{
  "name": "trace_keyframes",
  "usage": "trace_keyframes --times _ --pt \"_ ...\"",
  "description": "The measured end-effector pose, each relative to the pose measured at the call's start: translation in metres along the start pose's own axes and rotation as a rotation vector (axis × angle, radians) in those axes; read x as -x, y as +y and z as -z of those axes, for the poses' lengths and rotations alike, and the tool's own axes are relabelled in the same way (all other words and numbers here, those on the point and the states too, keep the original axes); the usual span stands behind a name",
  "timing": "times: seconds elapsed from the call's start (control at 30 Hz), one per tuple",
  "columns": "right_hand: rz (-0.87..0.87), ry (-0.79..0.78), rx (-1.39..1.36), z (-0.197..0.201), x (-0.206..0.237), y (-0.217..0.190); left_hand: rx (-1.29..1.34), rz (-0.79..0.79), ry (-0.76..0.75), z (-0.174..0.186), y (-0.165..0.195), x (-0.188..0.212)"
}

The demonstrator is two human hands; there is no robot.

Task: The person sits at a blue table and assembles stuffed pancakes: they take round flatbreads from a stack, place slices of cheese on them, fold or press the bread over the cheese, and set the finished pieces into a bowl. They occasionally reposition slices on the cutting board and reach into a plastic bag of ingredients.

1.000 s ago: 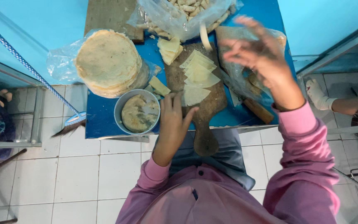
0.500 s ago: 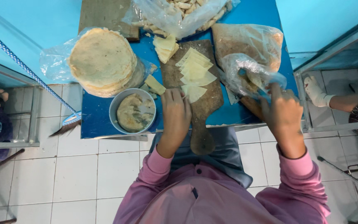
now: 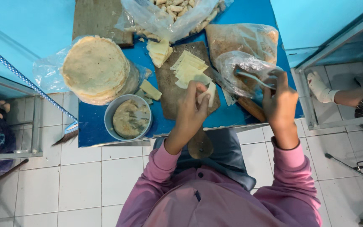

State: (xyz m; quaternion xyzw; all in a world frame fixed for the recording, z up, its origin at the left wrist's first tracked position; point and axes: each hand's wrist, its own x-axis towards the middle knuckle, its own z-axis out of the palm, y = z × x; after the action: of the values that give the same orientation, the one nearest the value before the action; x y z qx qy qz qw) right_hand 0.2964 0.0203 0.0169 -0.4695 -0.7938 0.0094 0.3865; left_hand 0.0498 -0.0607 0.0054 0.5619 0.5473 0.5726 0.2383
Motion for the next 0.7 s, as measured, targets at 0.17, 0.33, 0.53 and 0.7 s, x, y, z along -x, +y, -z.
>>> trace_keyframes --times 0.17,0.33,0.53,0.7 --pt "-0.028 0.068 -0.152 -0.014 -0.01 -0.002 -0.145 -0.017 0.034 0.012 -0.005 0.008" --pt "0.004 0.114 -0.183 -0.028 -0.016 0.004 -0.288 -0.013 0.085 0.027 -0.002 0.025" --pt "-0.148 0.067 -0.378 -0.03 -0.012 0.007 -0.263 0.001 0.071 0.034 0.009 0.037" --pt "-0.214 0.126 -0.429 -0.023 -0.006 0.003 -0.286 0.055 0.08 0.034 0.008 0.039"
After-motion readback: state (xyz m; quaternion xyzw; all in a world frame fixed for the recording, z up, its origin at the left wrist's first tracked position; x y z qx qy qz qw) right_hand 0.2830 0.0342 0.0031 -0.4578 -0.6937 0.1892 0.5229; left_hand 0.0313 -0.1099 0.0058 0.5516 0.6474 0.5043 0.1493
